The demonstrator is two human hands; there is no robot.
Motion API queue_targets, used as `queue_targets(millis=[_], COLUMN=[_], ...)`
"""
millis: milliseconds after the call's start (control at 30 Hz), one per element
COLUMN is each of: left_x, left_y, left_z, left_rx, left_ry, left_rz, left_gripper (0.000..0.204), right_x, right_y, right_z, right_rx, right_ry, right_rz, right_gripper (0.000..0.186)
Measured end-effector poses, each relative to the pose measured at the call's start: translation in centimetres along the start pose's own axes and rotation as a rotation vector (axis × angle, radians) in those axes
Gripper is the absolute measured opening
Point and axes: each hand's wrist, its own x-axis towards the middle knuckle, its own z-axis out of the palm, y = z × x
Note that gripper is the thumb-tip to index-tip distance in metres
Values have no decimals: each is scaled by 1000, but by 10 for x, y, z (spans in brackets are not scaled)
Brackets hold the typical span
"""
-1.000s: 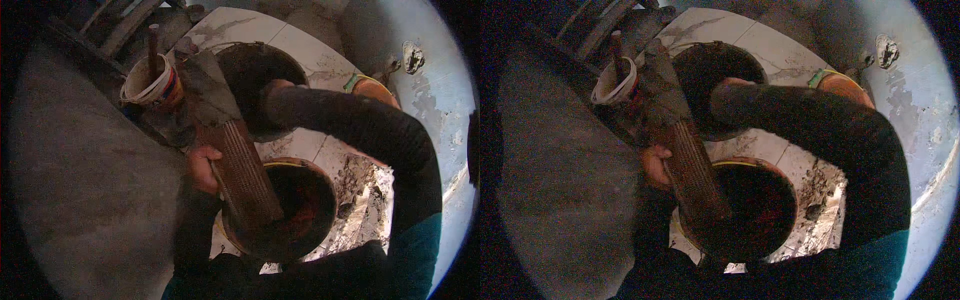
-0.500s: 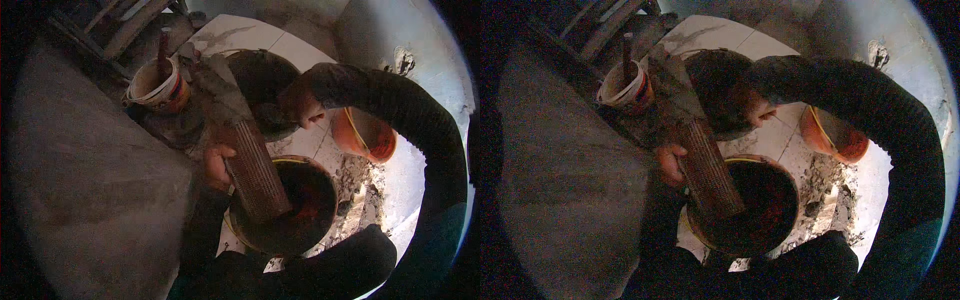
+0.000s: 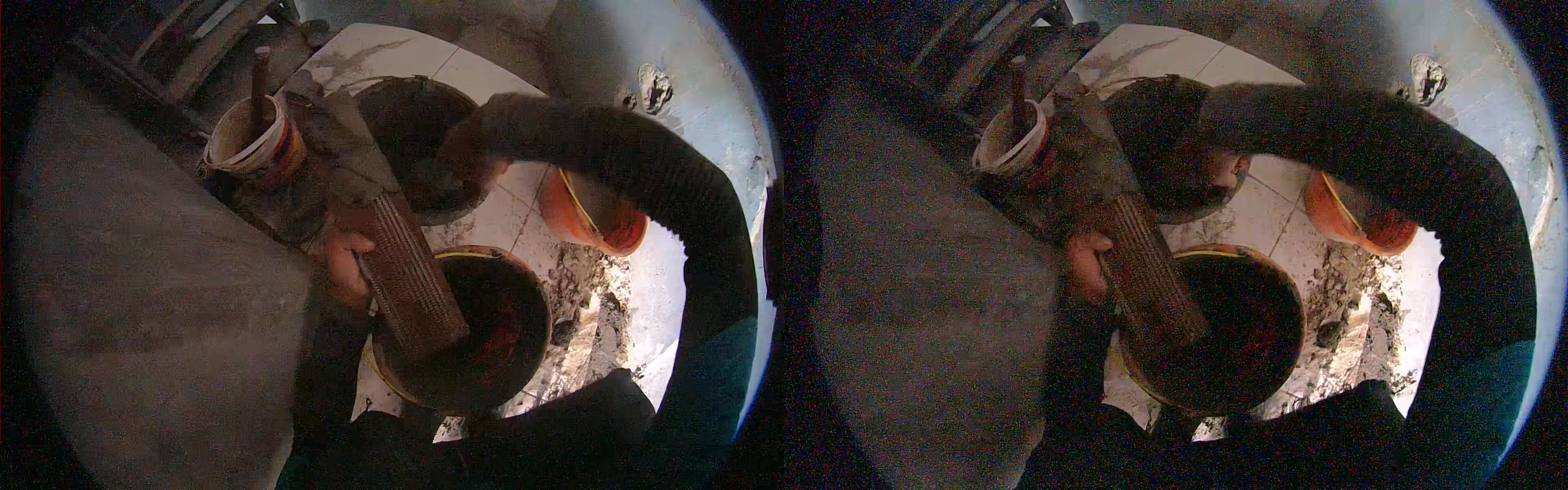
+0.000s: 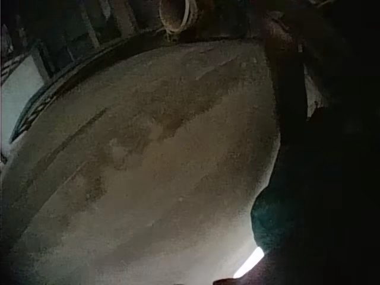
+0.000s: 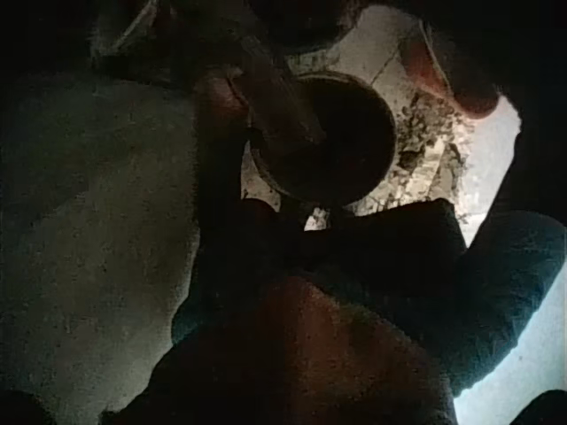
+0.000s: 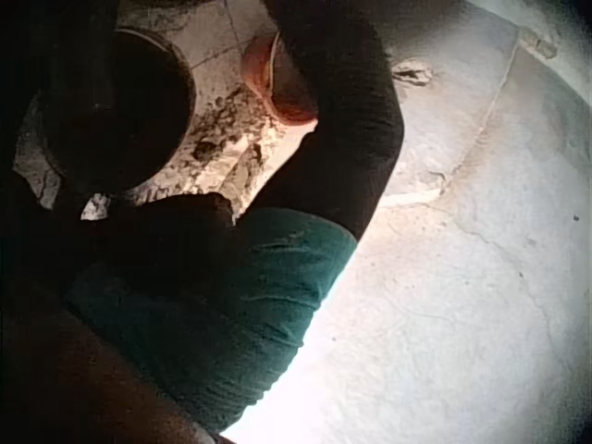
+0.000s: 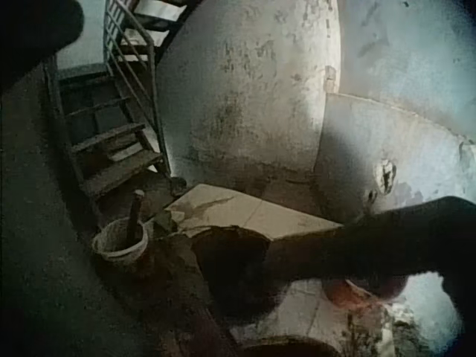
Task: Applying mortar to a tile and securing it to the floor surface.
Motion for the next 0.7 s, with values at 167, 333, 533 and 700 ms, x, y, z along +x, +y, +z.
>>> queue_targets(millis=[167,333,533,700], left_x=[-8,-20,-26,-30], left_y=[8,16,6,-17], left_z=[-6,7,31,63], left_rx=[-75,-204,-249,-283], left_ry=[252,163,114,-13], left_rz=[-199,-357,-265,-292], left_gripper=[42,45,43,42], right_x=[-41,-99,-131,-65], right_y=[31,52,-29,-96], right_z=[7,57,151,180], right_rx=[301,110,711,593], right_ry=[-93,508,1109,1404], right_rz=[4,-307,-291,-83], right_gripper=[18,20,26,28])
